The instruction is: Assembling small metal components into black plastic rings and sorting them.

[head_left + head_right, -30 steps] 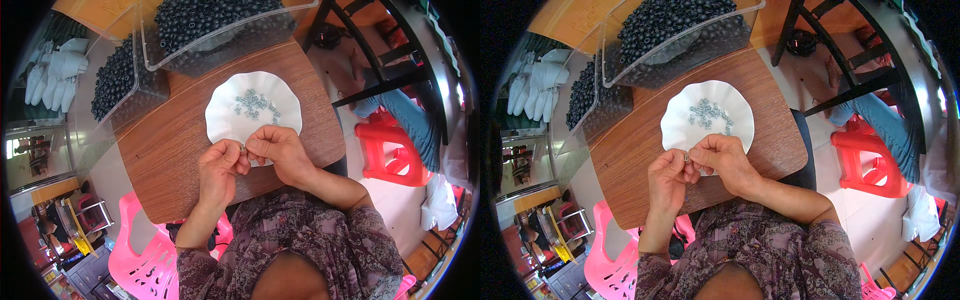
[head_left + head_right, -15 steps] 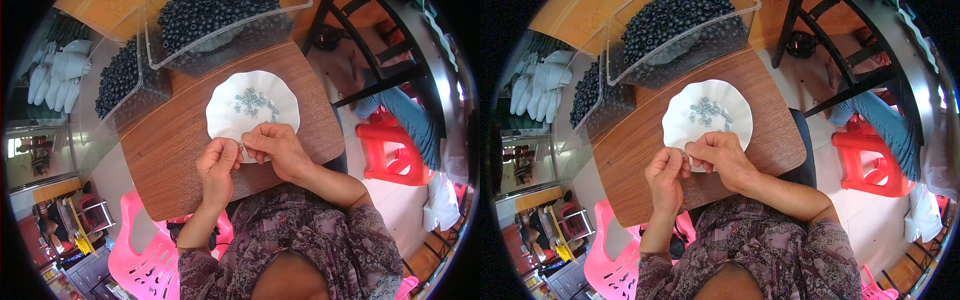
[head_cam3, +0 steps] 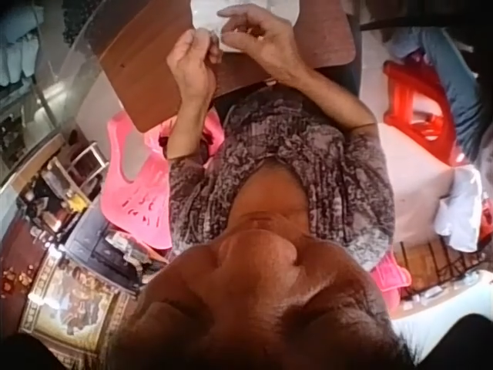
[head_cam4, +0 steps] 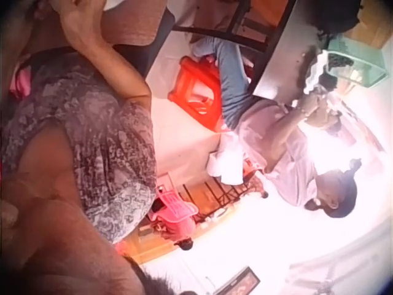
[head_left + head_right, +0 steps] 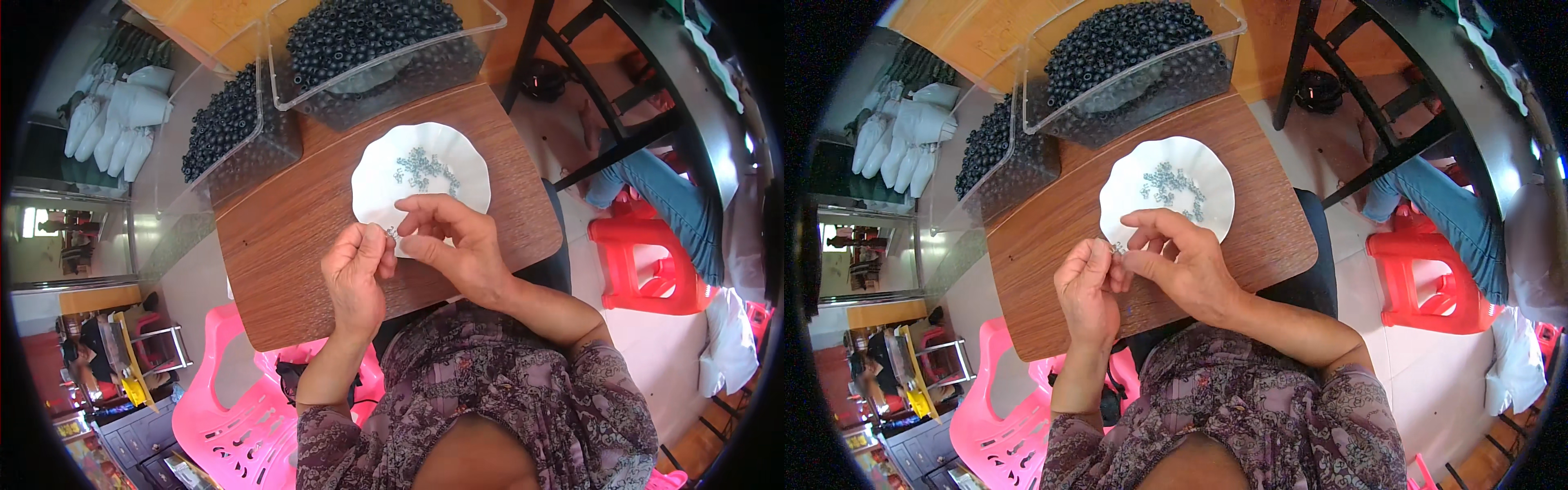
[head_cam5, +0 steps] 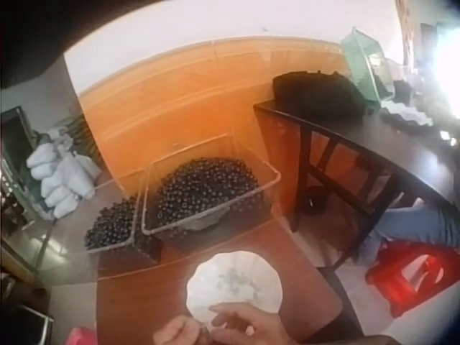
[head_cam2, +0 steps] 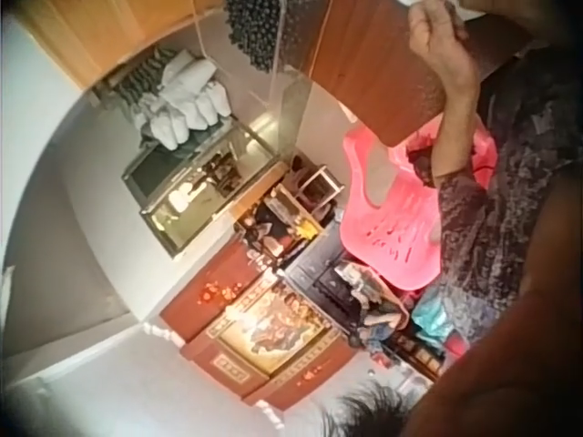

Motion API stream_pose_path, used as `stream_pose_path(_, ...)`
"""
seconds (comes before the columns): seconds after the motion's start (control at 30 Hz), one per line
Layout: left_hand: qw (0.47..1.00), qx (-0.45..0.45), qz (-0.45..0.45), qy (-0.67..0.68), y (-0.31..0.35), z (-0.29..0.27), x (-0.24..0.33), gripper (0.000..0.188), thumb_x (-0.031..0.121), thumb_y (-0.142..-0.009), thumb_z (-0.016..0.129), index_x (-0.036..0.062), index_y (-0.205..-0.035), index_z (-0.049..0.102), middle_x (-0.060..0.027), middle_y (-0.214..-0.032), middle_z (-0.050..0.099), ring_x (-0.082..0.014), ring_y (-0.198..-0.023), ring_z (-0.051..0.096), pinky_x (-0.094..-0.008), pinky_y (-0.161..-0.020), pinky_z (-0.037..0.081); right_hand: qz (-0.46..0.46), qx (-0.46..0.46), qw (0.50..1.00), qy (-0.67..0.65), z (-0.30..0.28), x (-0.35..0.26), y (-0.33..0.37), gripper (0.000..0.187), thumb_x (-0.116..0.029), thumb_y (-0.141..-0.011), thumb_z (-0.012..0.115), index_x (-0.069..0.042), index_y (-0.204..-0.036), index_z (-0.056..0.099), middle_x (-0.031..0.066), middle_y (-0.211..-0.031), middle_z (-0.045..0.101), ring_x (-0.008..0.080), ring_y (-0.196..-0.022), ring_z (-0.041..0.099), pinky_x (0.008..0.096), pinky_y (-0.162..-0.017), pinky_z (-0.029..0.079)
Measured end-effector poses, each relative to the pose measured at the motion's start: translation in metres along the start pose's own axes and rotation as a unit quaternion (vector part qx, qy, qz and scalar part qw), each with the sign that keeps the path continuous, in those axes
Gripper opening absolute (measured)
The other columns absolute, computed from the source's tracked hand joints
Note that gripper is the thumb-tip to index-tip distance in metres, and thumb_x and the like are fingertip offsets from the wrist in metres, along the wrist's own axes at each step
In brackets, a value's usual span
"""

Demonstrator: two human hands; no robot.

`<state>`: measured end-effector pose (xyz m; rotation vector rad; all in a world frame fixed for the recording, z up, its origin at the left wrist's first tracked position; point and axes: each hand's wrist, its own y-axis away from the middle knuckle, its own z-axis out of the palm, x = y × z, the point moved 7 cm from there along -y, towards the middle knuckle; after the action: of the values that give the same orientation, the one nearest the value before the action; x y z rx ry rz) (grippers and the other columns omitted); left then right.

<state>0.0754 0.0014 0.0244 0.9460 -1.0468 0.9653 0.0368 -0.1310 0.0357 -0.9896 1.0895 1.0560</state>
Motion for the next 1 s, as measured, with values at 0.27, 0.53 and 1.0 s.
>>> stream_pose_path(0.27,0.998,-0.020,-0.031,0.047,0.009,0.011,0.004,0.029,0.025,-0.091,0.054,0.0038,-0.072,0.053,0.0002,-0.061,0.049,-0.0063,-0.054,0.042,-0.0196,-0.049,0.032,-0.050,-0.045,0.997,-0.034,0.008,-0.018,0.006,0.008,-0.001,-0.080,0.061,0.001,-0.088,0.060,0.0065,-0.076,0.057,0.0124,-0.073,0.058,0.0254,-0.060,0.046)
stream_pose_path(0.53,0.990,0.003,0.088,-0.113,0.014,0.012,0.016,0.025,0.018,-0.091,0.052,0.0044,-0.070,0.049,0.0008,-0.060,0.045,-0.0053,-0.052,0.037,-0.0195,-0.047,0.029,-0.098,-0.062,0.987,0.110,0.004,-0.016,0.011,0.007,-0.004,-0.083,0.060,0.002,-0.087,0.062,0.0074,-0.078,0.057,0.0131,-0.074,0.054,0.0263,-0.067,0.044)
stream_pose_path(1.0,0.974,0.015,0.146,-0.172,0.021,0.022,0.028,0.025,0.017,-0.091,0.051,0.0053,-0.069,0.049,0.0040,-0.061,0.043,-0.0034,-0.054,0.036,-0.0186,-0.047,0.027,-0.049,-0.039,0.998,0.023,-0.001,-0.015,0.017,0.015,-0.002,-0.081,0.060,0.001,-0.096,0.060,0.0060,-0.080,0.063,0.0106,-0.079,0.057,0.0255,-0.069,0.045)
